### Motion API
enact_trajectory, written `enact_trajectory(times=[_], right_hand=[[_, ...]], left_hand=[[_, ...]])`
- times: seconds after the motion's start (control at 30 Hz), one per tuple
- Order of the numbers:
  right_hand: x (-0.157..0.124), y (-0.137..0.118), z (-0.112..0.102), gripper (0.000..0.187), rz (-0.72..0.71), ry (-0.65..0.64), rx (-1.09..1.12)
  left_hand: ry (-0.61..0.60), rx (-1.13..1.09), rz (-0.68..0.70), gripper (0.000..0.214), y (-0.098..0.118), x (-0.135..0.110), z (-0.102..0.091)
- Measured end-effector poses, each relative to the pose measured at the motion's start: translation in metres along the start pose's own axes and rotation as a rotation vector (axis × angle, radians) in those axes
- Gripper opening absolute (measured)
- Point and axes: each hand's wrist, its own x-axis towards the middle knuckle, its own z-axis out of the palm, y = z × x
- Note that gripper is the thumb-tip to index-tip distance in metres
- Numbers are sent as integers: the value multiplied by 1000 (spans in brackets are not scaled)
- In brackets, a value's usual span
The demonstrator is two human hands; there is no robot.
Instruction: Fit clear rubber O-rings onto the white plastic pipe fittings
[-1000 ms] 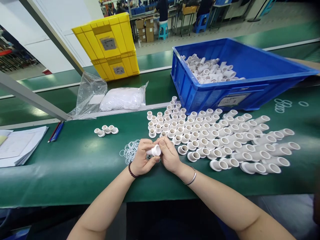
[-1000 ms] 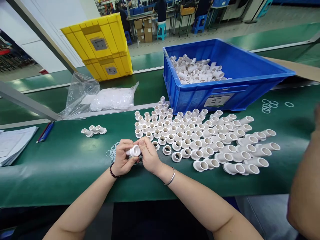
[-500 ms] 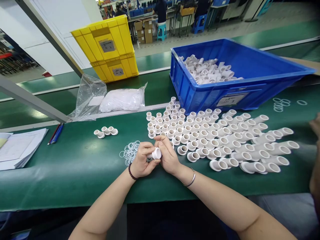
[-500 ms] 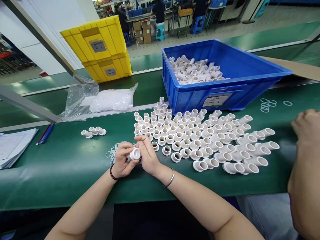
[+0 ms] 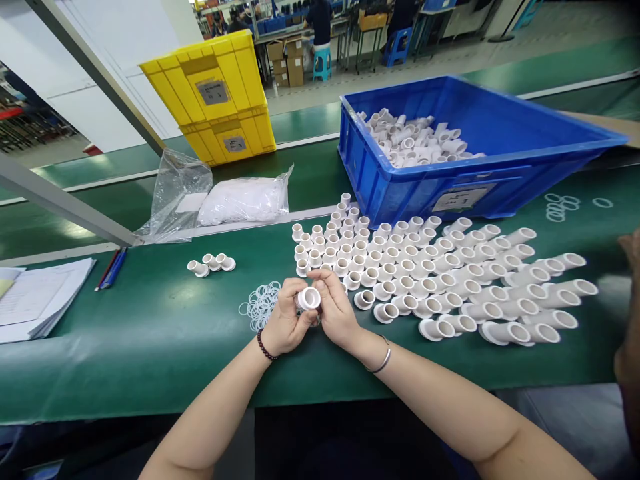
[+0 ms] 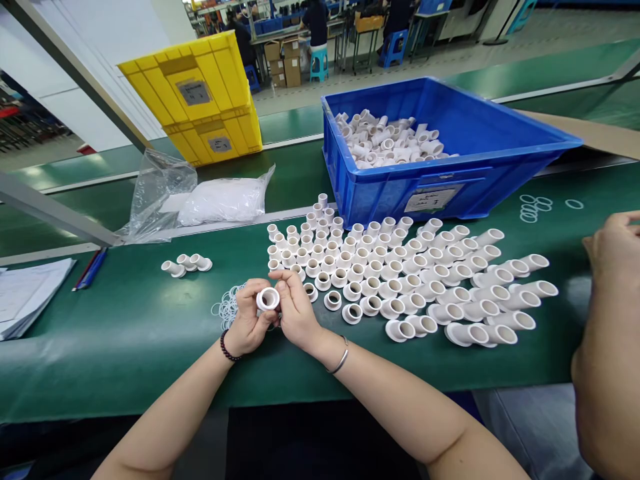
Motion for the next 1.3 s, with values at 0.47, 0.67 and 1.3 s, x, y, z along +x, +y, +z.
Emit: enact_trajectory(times=[0.47, 0.67, 1.3], right_hand=[[1, -7, 3, 30, 12, 6, -4], [-10, 5, 5, 26, 3, -127, -158], [-12, 10, 5, 20, -53, -163, -292]], left_hand=[[90, -417, -505, 38, 5, 21, -20], [140, 501, -404, 50, -16, 27, -68], [122, 380, -429, 44, -55, 26, -58]])
